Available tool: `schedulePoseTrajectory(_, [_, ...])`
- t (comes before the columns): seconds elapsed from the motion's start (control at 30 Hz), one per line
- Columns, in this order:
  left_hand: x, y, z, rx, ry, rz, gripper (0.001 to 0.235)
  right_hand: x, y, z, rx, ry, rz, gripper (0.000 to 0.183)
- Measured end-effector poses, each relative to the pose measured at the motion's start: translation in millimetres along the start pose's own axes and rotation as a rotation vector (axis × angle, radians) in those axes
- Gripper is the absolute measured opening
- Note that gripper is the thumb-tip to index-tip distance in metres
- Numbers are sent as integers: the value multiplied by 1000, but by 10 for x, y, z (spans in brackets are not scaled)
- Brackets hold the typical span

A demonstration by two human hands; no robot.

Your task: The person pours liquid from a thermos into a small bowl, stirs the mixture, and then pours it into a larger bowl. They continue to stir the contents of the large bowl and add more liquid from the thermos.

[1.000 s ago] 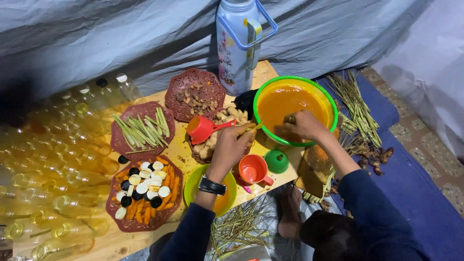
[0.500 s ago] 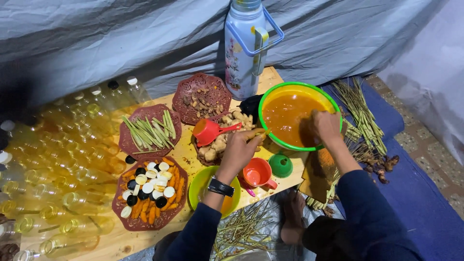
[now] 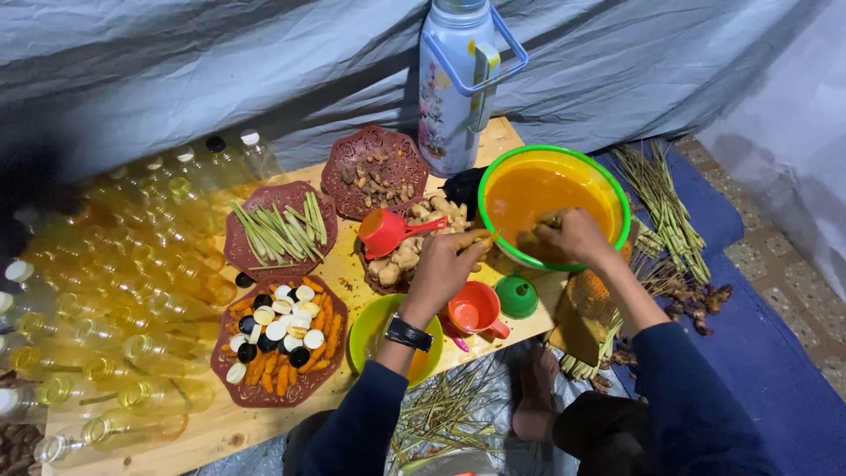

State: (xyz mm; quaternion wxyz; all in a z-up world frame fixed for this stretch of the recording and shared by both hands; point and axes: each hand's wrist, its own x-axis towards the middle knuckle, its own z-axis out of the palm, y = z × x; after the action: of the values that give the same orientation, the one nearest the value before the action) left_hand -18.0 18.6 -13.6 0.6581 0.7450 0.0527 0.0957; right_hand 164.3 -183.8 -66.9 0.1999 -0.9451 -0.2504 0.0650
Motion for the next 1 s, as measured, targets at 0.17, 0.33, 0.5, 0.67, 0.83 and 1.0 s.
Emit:
schedulePoseTrajectory(0.17, [11,42,4,15,0,-4,29,277,430,322,-10,143,-129,22])
schedulePoseTrajectory(0.33, [14,33,14,26,-17,-22,28,409,1098,526,-483,232,-28,24])
schedulePoseTrajectory(0.5, [38,45,-12,34,15,-45,29,74,977,152,-704,258,-29,19])
schedulePoseTrajectory(0.67, [97,-107,-24,17,48,2,26,-243,98,-355,-501,-68,43,33])
schedulePoseTrajectory(0.83, [111,-108,-25,-25,60,8,25,-164,-129,-221,-145,-153,32,31])
schedulePoseTrajectory(1.0, [116,-103,-2,-5,52,-26,26,406,551,522,-134,78,-81,26])
